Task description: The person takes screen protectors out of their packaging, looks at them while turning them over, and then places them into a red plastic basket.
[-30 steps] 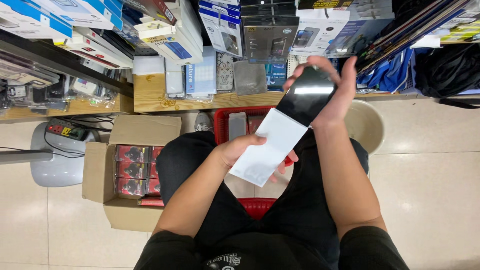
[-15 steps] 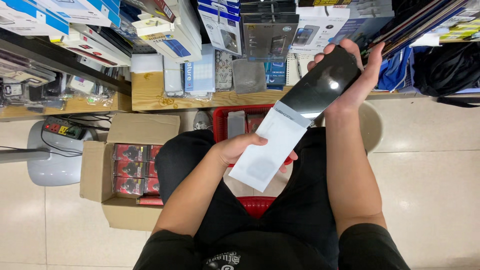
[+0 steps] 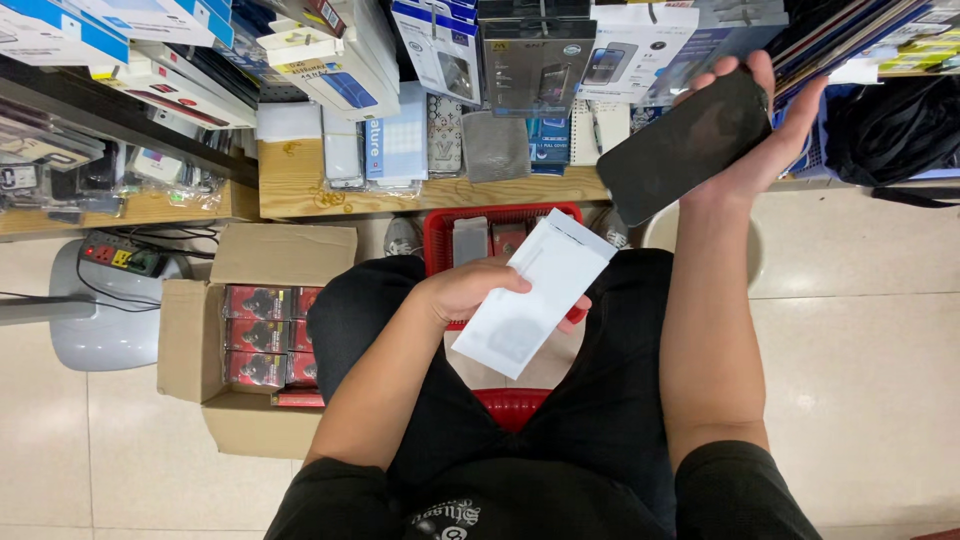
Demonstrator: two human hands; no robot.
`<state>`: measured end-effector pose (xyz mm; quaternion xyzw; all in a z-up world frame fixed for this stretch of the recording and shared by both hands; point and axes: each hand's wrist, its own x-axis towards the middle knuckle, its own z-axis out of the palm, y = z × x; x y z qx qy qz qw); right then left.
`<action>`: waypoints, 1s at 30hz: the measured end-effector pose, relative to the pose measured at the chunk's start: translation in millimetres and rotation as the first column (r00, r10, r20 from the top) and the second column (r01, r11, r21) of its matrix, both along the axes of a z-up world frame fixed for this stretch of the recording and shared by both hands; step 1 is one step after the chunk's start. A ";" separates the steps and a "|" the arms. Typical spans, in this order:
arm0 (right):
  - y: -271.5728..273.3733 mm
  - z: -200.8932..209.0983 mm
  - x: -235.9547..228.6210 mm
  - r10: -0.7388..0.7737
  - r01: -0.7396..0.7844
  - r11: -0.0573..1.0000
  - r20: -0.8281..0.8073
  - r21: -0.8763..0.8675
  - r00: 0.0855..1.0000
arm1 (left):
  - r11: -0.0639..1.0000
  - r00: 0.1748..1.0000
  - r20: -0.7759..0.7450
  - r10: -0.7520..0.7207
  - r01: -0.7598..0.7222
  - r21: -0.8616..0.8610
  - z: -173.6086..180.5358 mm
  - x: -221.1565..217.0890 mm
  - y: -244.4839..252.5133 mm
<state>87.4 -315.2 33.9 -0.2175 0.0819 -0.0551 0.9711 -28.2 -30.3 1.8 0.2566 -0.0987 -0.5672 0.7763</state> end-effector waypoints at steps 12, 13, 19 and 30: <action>97.3 0.4 -38.0 0.366 -0.375 0.856 -0.093 -0.356 0.926 | 0.871 0.832 -0.259 0.490 -0.478 0.113 -47.4 -0.8 -14.2; 98.2 -7.2 -37.4 0.369 -0.376 0.855 -0.091 -0.356 0.925 | 0.870 0.831 -0.257 0.493 -0.481 0.112 -31.2 -2.8 -16.7; 106.4 -24.8 -42.7 0.496 -0.440 0.744 -0.024 -0.503 0.868 | 0.875 0.831 -0.326 0.450 -0.483 -0.023 -2.6 -7.1 -18.4; 92.4 -20.5 -40.1 0.188 0.280 0.534 0.435 -0.798 0.881 | 0.809 0.813 -0.131 0.568 -0.580 -0.093 23.0 4.2 -2.1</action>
